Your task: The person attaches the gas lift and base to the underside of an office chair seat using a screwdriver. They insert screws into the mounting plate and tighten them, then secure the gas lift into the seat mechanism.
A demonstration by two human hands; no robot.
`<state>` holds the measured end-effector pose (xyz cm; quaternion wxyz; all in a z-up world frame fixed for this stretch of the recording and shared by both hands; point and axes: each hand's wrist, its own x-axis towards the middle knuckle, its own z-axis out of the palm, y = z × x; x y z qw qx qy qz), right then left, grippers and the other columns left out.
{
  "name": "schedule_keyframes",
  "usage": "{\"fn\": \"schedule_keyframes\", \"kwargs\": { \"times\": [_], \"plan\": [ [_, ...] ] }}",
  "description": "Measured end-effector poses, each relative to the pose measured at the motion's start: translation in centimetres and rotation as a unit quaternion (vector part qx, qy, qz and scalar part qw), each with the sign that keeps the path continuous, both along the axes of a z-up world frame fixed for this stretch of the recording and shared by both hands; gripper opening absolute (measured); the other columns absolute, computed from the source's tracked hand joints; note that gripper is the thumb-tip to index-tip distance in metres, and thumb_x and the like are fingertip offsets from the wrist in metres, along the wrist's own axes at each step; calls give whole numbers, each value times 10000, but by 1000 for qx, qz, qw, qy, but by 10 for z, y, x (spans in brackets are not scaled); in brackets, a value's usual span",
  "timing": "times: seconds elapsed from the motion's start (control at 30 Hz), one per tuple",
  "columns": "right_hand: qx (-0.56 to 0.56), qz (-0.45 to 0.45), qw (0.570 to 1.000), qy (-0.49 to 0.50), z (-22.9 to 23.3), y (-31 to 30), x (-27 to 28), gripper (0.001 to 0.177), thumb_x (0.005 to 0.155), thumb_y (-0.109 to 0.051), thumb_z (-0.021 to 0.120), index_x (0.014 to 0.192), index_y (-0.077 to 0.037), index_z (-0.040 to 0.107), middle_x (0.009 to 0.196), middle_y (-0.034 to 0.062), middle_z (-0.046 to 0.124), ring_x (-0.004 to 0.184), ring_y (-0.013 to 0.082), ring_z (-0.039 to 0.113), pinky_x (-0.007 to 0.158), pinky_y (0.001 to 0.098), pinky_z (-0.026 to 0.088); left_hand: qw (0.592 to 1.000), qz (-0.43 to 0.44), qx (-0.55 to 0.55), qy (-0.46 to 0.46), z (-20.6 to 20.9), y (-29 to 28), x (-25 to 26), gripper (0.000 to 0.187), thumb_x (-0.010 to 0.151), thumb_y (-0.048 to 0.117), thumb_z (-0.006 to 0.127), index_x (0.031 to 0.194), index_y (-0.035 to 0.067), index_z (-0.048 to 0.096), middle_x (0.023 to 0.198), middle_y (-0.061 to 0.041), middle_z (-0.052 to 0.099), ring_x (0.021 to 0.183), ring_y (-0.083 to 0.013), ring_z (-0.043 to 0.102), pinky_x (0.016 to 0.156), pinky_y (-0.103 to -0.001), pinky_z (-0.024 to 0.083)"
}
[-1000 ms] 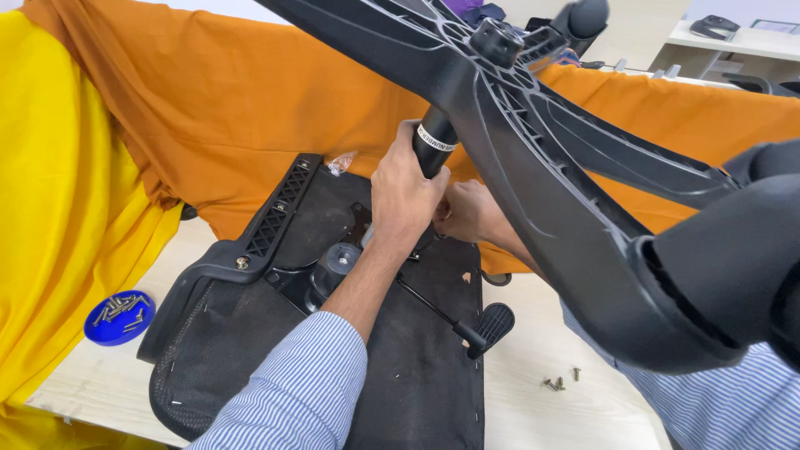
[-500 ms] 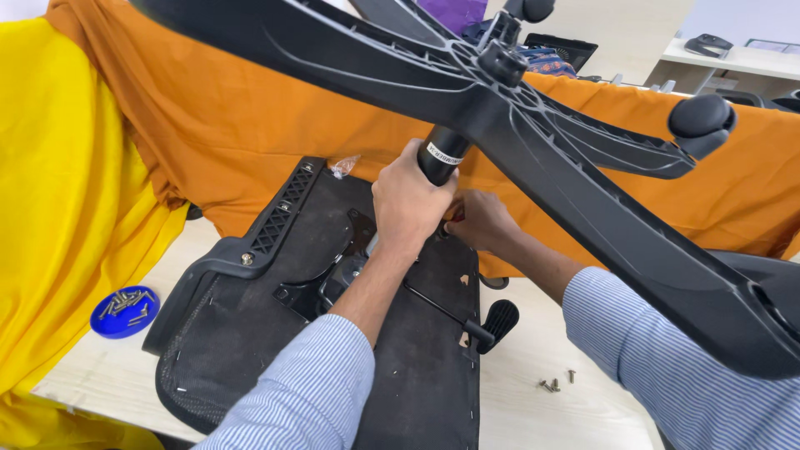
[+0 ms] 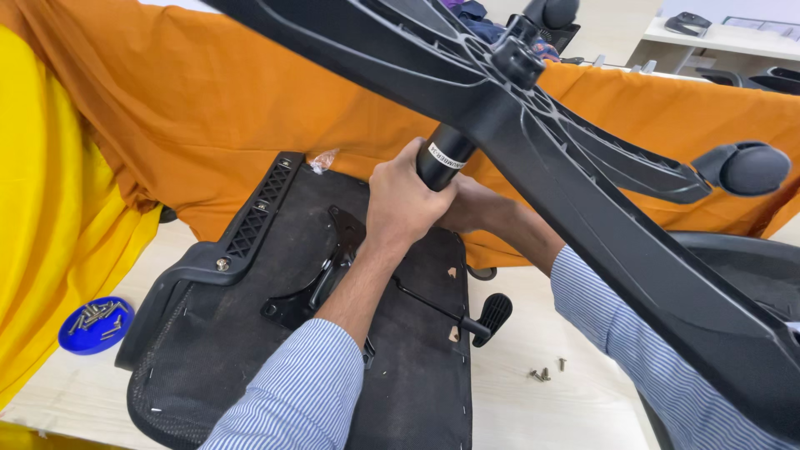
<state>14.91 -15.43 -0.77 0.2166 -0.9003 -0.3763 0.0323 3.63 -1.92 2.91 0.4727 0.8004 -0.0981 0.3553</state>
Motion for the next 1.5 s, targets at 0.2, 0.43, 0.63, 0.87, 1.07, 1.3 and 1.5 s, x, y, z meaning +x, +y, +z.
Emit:
{"fn": "schedule_keyframes", "kwargs": {
  "times": [0.2,0.43,0.63,0.87,1.07,1.3,1.5],
  "plan": [
    [-2,53,997,-51,2,7,4,239,799,-110,777,1014,-50,694,1047,109,741,1024,256,710,864,419,572,998,56,-38,-4,-3,-2,-8,380,720,220,776,1043,41,689,854,-159,770,841,-329,776,776,-416,605],
    [-78,-25,994,-69,-11,12,23,262,799,-142,805,1043,-113,714,1070,92,740,1069,243,684,910,424,546,996,73,-35,33,-2,-7,-13,374,718,239,789,1018,38,691,841,-161,766,836,-330,778,777,-422,612],
    [-35,65,995,-63,-22,-3,39,278,766,-150,837,1007,-98,709,1055,93,730,1065,243,671,907,409,535,997,42,-44,45,1,-6,-16,410,690,240,796,1046,50,720,856,-157,776,841,-321,781,793,-417,609],
    [-64,33,995,-71,-14,-6,33,262,757,-159,840,970,-89,704,1025,82,736,1039,228,685,892,397,544,995,27,-42,90,8,-7,-21,429,718,272,792,1084,57,729,862,-158,776,847,-316,773,800,-416,607],
    [-17,-55,998,-36,-30,2,7,301,745,-185,845,987,-91,693,994,76,736,1006,225,697,853,397,557,992,60,-42,105,3,-20,-24,422,733,246,764,1108,66,693,858,-136,781,828,-293,794,821,-403,616],
    [-93,3,991,-92,-38,6,34,285,733,-156,846,988,-95,735,1022,97,743,1026,257,691,898,405,551,990,88,-57,95,3,-20,-23,374,731,256,790,1041,69,696,858,-141,779,839,-317,779,791,-417,605],
    [-101,41,994,-27,-22,-5,56,228,827,-108,778,1047,-104,722,1095,99,744,1085,255,677,927,417,531,991,89,-63,74,8,-16,-17,379,723,251,797,1048,73,716,870,-133,784,854,-324,772,795,-432,600]
  ]
}}
